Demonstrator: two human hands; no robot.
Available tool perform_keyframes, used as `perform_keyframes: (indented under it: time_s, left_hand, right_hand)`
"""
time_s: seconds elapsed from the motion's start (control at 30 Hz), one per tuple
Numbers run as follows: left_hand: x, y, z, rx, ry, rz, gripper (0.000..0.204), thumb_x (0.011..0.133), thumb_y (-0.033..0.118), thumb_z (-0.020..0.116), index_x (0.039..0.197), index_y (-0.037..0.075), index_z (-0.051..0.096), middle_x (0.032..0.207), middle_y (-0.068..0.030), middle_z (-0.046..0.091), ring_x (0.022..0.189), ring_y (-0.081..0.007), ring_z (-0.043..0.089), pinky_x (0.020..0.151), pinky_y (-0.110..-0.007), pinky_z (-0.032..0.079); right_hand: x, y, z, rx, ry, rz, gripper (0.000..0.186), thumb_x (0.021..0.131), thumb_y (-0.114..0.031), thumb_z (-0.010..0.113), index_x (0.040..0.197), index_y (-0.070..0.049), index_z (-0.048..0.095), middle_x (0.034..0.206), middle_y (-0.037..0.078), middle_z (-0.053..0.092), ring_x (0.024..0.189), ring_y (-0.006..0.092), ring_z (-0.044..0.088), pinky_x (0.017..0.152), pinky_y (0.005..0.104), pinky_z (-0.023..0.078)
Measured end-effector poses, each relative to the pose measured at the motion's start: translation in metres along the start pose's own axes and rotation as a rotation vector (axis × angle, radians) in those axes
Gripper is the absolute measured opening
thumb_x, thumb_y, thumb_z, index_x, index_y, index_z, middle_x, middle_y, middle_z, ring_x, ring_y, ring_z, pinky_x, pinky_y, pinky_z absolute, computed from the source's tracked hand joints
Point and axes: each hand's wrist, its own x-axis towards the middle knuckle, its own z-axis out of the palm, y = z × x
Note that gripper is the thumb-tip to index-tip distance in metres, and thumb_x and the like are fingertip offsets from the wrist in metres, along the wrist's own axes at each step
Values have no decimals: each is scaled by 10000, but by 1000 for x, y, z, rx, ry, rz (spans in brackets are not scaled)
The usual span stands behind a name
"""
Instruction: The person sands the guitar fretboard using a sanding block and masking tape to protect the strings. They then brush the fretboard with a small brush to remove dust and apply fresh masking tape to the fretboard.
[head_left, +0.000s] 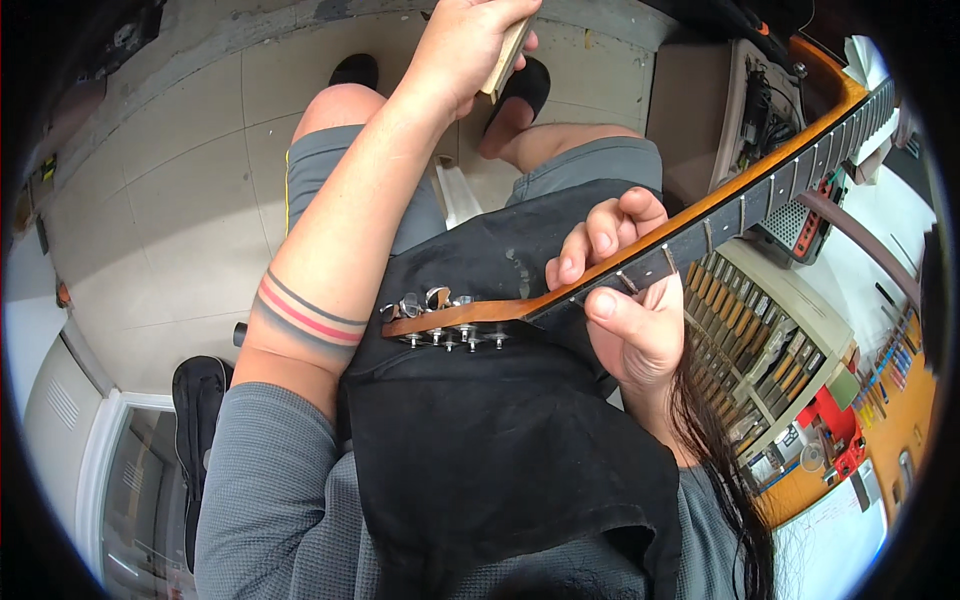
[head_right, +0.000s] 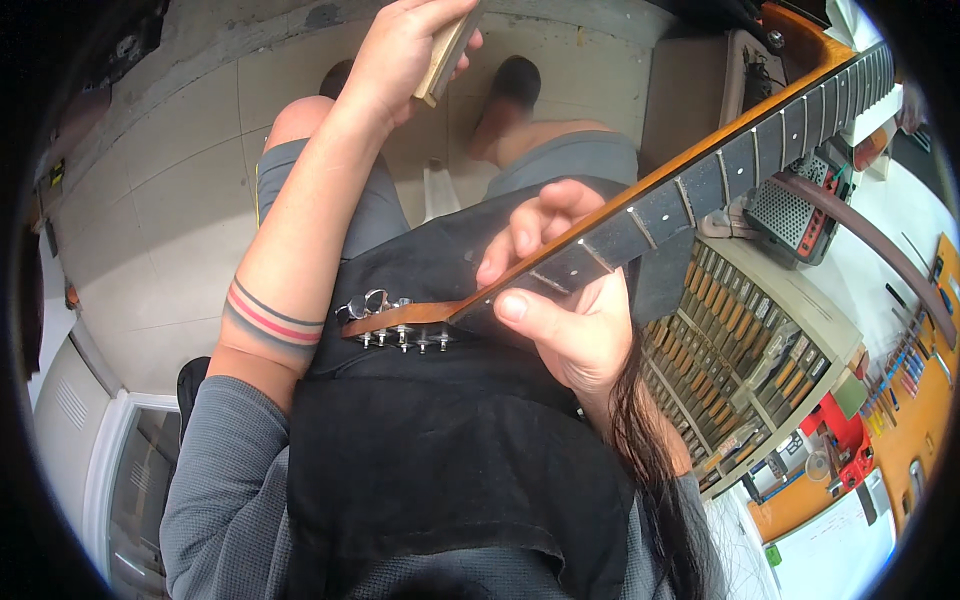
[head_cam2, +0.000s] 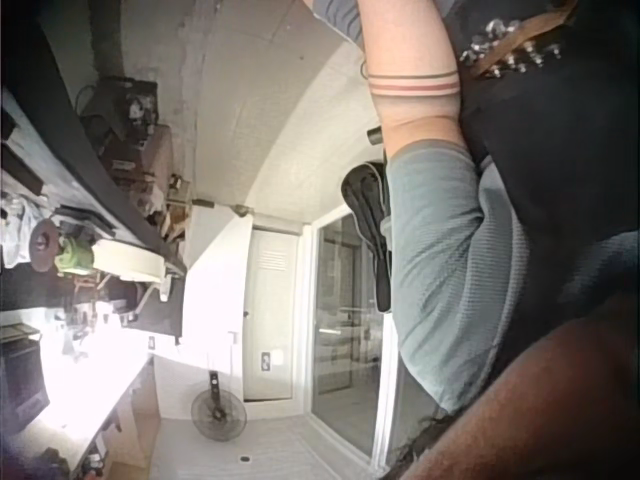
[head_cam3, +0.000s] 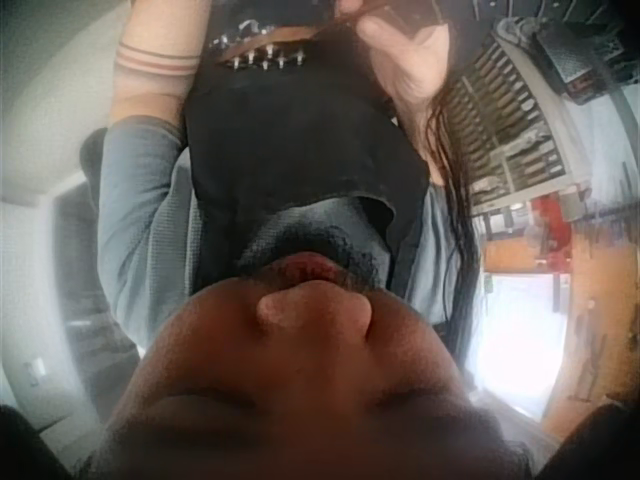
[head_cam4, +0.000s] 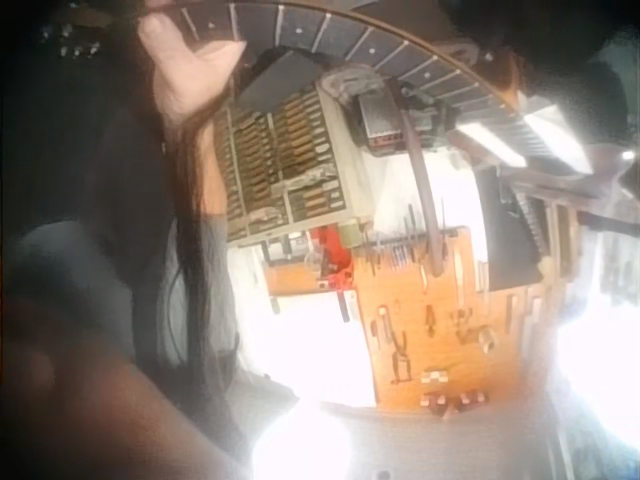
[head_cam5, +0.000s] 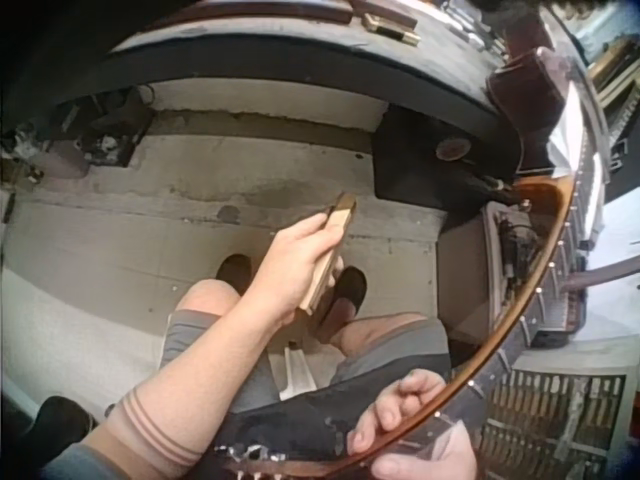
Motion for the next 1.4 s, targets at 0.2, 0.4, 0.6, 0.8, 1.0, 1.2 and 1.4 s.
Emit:
perform_keyframes:
  time_s: [0.2, 0.4, 0.6, 0.8, 1.0, 1.2, 1.4]
  left_hand:
    - [0, 2, -1, 33, -3, 1, 283, 1145, 291, 675, 1237, 36, 759, 828, -24, 720, 656, -112, 649, 578, -262, 487]
    - [1, 0, -1, 60, -7, 12, 286, 1140, 285, 678, 1234, 28, 761, 855, -25, 722, 692, -107, 658, 602, -260, 499]
    - [2, -1, -1, 56, 4, -9, 311, 1133, 280, 691, 1286, 19, 761, 868, -21, 726, 698, -107, 659, 612, -258, 509]
    - [1, -1, 0, 70, 7, -21, 361, 1128, 285, 705, 1358, 10, 752, 889, -29, 737, 703, -107, 661, 612, -262, 508]
    - [0, -1, 1, 80, 25, -37, 387, 1122, 294, 715, 1375, 3, 745, 897, -38, 741, 710, -113, 665, 613, -267, 504]
    - [1, -2, -1, 104, 11, -27, 404, 1123, 301, 716, 1391, 0, 738, 915, -43, 751, 736, -118, 677, 632, -271, 514]
    - [-5, 11, 5, 202, 47, -104, 650, 1090, 380, 742, 1648, 68, 628, 907, -25, 749, 723, -103, 662, 666, -263, 535]
  right_hand:
    - [-4, 5, -1, 9, -16, -8, 895, 836, 57, 860, 1601, -168, 455, 1248, 49, 547, 1164, 249, 660, 1021, 468, 573]
    - [-4, 6, -4, 54, -39, -28, 877, 867, 93, 832, 1621, -153, 456, 1261, 85, 565, 1189, 291, 687, 1042, 467, 587]
    - [0, -5, -5, 54, -27, -52, 772, 926, 12, 816, 1598, -132, 464, 1275, 117, 574, 1214, 329, 693, 1075, 497, 584]
    - [3, -14, -9, 48, -12, -88, 718, 946, -27, 803, 1578, -120, 475, 1291, 135, 576, 1219, 327, 686, 1084, 497, 573]
    - [5, -16, -11, 34, -7, -107, 708, 945, -26, 803, 1568, -113, 479, 1295, 138, 583, 1220, 322, 686, 1079, 484, 571]
    - [7, -22, -9, 17, 31, -124, 691, 944, -52, 806, 1551, -111, 482, 1289, 138, 590, 1214, 315, 684, 1066, 479, 570]
    - [13, -30, -10, -11, 40, -165, 658, 964, -144, 797, 1544, -110, 487, 1281, 137, 596, 1187, 314, 680, 1047, 484, 565]
